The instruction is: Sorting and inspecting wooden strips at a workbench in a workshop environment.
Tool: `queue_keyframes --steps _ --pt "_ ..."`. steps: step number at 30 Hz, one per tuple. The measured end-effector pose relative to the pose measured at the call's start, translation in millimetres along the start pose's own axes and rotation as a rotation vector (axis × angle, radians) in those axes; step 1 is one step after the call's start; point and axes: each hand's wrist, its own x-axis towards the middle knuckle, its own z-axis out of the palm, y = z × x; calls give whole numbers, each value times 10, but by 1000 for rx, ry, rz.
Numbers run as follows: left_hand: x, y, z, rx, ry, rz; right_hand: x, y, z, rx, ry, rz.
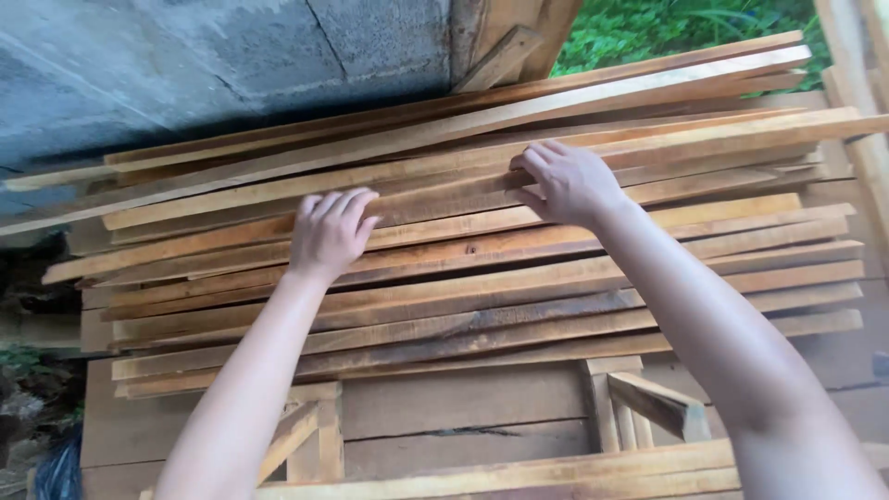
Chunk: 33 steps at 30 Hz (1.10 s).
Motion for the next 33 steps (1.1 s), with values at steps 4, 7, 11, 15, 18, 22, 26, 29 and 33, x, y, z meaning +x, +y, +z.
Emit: queue_keyframes --steps 4,7,11,15,18,22,26,29,33 --pt "-356 332 -864 -40 -31 2 -229 -694 -873 82 -137 118" --pt "-590 687 -1611 -94 -111 -74 -498 -1134 -1252 259 -460 274" --pt "-803 1231 -2441 -224 -401 -201 -838 -1770 -1761 302 -606 318" --pt "-912 1660 -2768 -364 -730 -271 -1208 -2187 -1967 348 -712 324" --pt "-1042 1942 -2946 -558 -880 -367 -1466 -2400 -1905 386 -770 330" --pt "-1368 2002 -2534 -661 -870 -344 -1681 -2547 -1606 398 -799 359" --pt "-1654 2060 -1990 -573 -797 -309 -1788 -2645 -1294 389 -749 390" --pt "-1951 2115 -1505 -479 -791 -296 -1882 -2737 -973 335 -704 376" --pt "-2142 2160 -1188 -463 -765 -307 -2028 -2787 -402 153 -643 362"
